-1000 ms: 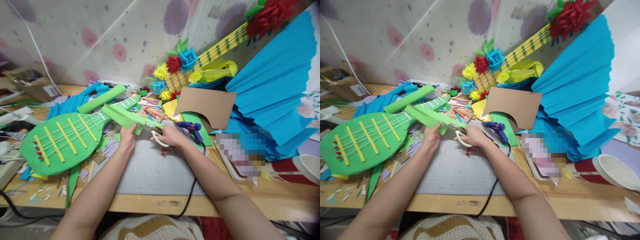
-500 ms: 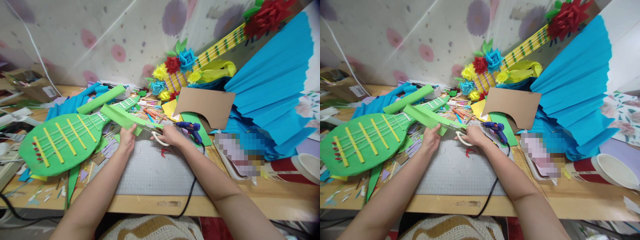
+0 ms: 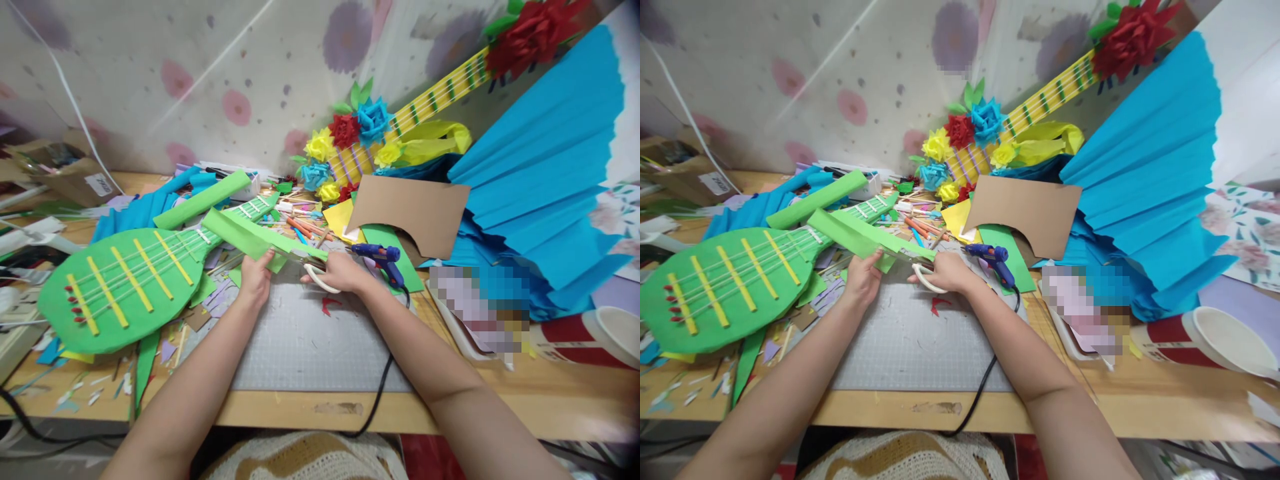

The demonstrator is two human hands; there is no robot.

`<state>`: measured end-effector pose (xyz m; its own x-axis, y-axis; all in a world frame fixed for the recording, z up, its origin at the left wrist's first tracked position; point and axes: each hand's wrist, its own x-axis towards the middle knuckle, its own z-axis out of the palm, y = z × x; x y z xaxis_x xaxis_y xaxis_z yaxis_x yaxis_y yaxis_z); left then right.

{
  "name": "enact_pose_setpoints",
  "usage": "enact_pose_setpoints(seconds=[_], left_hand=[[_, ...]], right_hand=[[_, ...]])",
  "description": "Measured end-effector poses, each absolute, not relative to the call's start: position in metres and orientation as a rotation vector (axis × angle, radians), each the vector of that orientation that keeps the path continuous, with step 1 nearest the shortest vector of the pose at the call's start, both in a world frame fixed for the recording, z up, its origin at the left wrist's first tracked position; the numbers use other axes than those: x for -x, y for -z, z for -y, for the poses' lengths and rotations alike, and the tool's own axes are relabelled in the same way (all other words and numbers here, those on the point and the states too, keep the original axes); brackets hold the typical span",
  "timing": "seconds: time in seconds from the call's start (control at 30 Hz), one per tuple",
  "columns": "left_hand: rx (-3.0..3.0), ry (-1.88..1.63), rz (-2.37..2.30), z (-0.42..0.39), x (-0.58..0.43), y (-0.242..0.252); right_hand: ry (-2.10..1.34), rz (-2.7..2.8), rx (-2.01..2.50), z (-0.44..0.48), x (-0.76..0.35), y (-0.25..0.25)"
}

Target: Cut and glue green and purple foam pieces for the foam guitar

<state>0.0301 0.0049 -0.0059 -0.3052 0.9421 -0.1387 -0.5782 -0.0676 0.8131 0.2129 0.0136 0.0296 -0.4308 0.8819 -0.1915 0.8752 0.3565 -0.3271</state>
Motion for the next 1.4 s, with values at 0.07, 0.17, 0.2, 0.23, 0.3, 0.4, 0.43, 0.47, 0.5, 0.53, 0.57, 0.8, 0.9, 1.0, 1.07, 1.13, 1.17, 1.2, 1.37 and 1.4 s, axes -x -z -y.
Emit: enact_pose_setpoints(seconds=[0.07, 0.17, 0.2, 0.23, 0.3, 0.4, 0.43, 0.47, 0.5, 0.53, 0.57, 0.8, 0.9, 1.0, 1.07, 1.13, 1.17, 1.2, 1.37, 1.4], left_hand=[[-0.533, -1.646, -0.974, -0.005, -0.03, 0.006], [-0.541, -1.639, -0.978, -0.005, -0.03, 0.006], [-0.545, -1.644, -0.973, -0.005, -0.03, 0.005], [-0.547, -1.65, -0.968, -0.005, -0.03, 0.005], [-0.555, -1.654, -0.966, -0.005, -0.031, 0.003], [-0.569, -1.632, -0.99, -0.003, -0.034, 0.001], [-0.574, -1.622, -0.994, -0.002, -0.035, 0.0], [-0.577, -1.615, -0.992, -0.001, -0.036, 0.0], [-0.578, -1.606, -0.984, -0.001, -0.037, 0.0], [-0.576, -1.599, -0.971, 0.0, -0.038, 0.0], [-0.573, -1.597, -0.957, 0.001, -0.039, 0.0], [-0.516, -1.622, -0.919, 0.0, -0.038, 0.004], [-0.513, -1.616, -0.91, -0.001, -0.037, 0.005], [-0.521, -1.612, -0.894, -0.002, -0.036, 0.006], [-0.511, -1.611, -0.882, -0.002, -0.036, 0.006], [-0.496, -1.601, -0.877, -0.002, -0.037, 0.005], [-0.488, -1.596, -0.876, -0.002, -0.037, 0.004], [-0.481, -1.592, -0.876, -0.002, -0.037, 0.004], [-0.486, -1.585, -0.897, -0.001, -0.037, 0.002], [-0.496, -1.585, -0.905, -0.001, -0.037, 0.002]], right_hand=[[-0.589, 2.579, 1.692, -0.012, -0.211, -0.029], [-0.569, 2.568, 1.667, -0.013, -0.209, -0.03], [-0.575, 2.565, 1.648, -0.013, -0.21, -0.031], [-0.592, 2.565, 1.636, -0.013, -0.21, -0.032], [-0.652, 2.567, 1.608, -0.015, -0.213, -0.035], [-0.747, 2.548, 1.545, -0.016, -0.219, -0.037], [-0.751, 2.53, 1.519, -0.016, -0.22, -0.037], [-0.741, 2.512, 1.491, -0.016, -0.221, -0.035], [-0.722, 2.498, 1.465, -0.016, -0.222, -0.034], [-0.702, 2.489, 1.442, -0.015, -0.222, -0.033], [-0.687, 2.485, 1.423, -0.015, -0.221, -0.031], [-0.633, 2.455, 1.469, -0.009, -0.211, -0.033], [-0.611, 2.43, 1.459, -0.008, -0.209, -0.033], [-0.618, 2.397, 1.469, -0.009, -0.209, -0.03], [-0.635, 2.379, 1.475, -0.01, -0.208, -0.028], [-0.635, 2.363, 1.451, -0.01, -0.209, -0.027], [-0.634, 2.356, 1.434, -0.011, -0.209, -0.026], [-0.635, 2.347, 1.417, -0.011, -0.209, -0.024], [-0.639, 2.309, 1.397, -0.014, -0.21, -0.017], [-0.637, 2.307, 1.398, -0.015, -0.21, -0.016]])
